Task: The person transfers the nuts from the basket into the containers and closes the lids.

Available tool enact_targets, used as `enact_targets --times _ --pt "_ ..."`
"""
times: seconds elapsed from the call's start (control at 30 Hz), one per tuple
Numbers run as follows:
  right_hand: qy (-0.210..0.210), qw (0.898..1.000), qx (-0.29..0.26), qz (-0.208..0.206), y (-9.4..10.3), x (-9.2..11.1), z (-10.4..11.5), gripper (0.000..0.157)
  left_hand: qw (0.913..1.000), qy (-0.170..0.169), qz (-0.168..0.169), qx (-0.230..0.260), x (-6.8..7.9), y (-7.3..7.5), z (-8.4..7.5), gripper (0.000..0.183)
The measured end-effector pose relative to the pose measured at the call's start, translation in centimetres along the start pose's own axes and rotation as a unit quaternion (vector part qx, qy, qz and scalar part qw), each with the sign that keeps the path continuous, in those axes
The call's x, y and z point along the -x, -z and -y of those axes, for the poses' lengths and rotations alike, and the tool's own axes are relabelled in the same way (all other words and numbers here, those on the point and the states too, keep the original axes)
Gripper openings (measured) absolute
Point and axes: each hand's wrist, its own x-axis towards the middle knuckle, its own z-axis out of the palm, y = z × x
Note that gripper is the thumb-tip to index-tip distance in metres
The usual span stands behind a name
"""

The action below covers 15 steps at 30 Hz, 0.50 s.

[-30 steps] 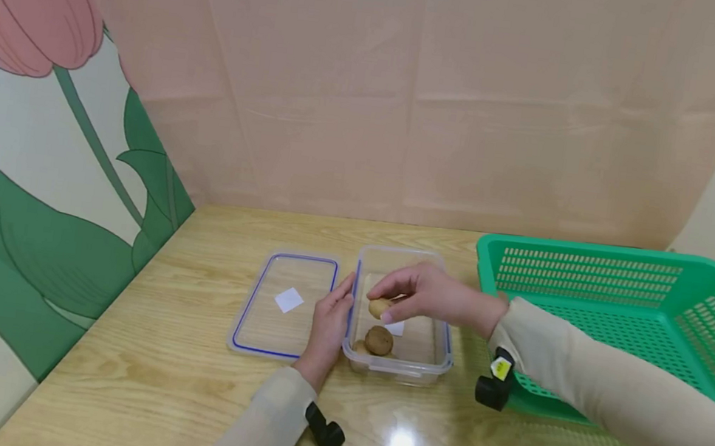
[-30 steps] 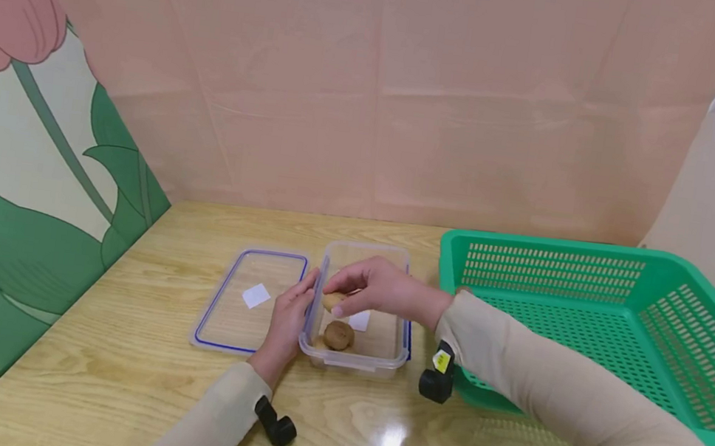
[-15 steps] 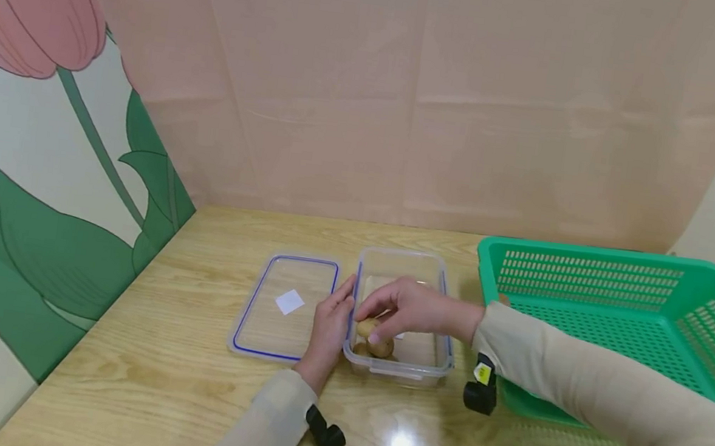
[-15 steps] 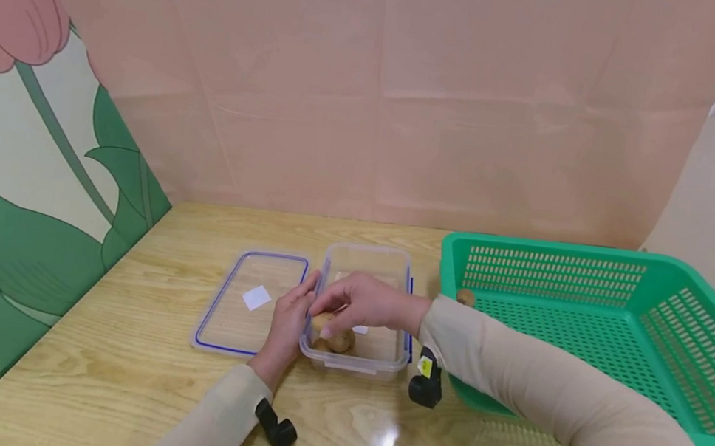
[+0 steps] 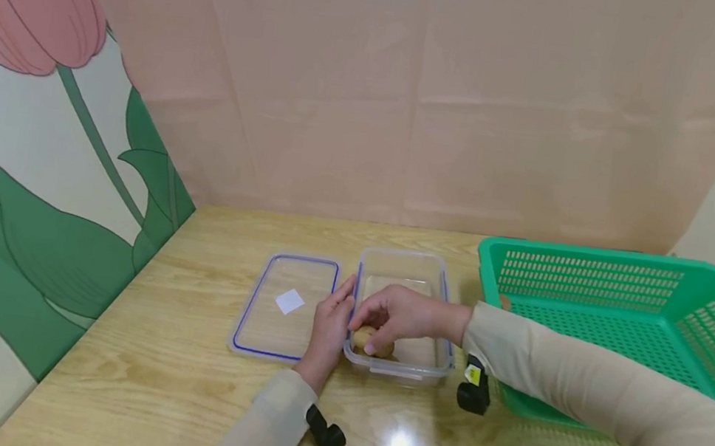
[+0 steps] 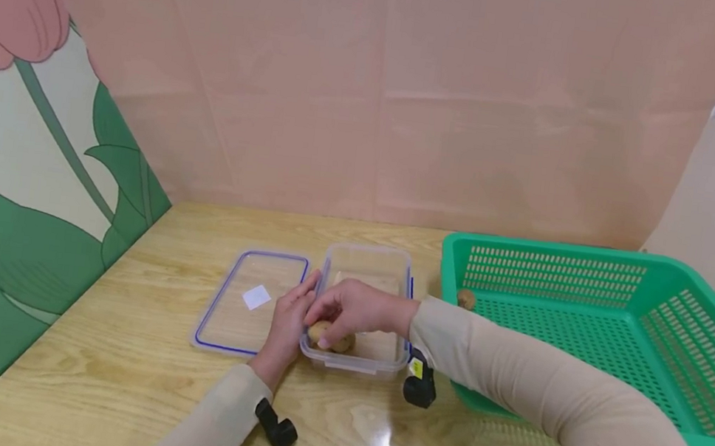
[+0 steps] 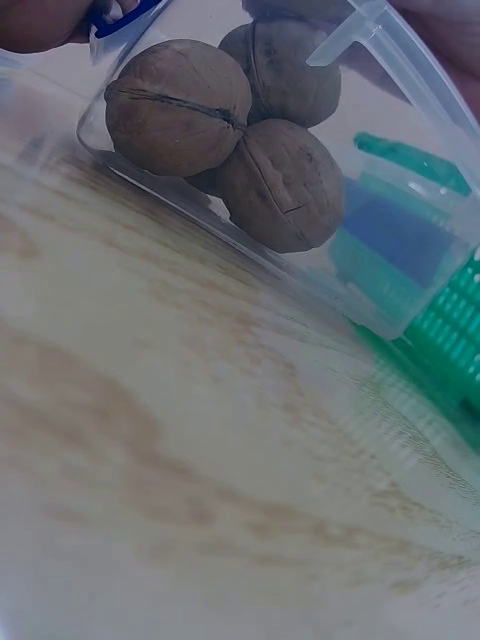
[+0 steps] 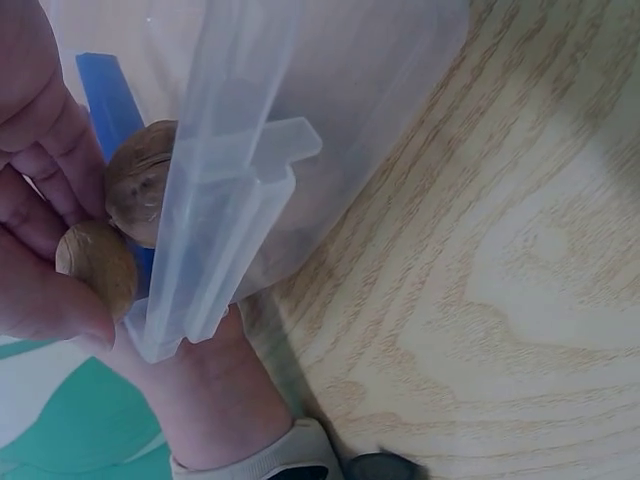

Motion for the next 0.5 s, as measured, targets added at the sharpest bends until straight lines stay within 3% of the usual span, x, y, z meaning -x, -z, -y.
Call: enact_targets --times 0.5 --pt "-0.017 1.0 -0.021 0.002 -0.2 -0.34 0.01 0.032 0.9999 -0.003 0.001 0.017 -0.15 -0.01 0.05 0.041"
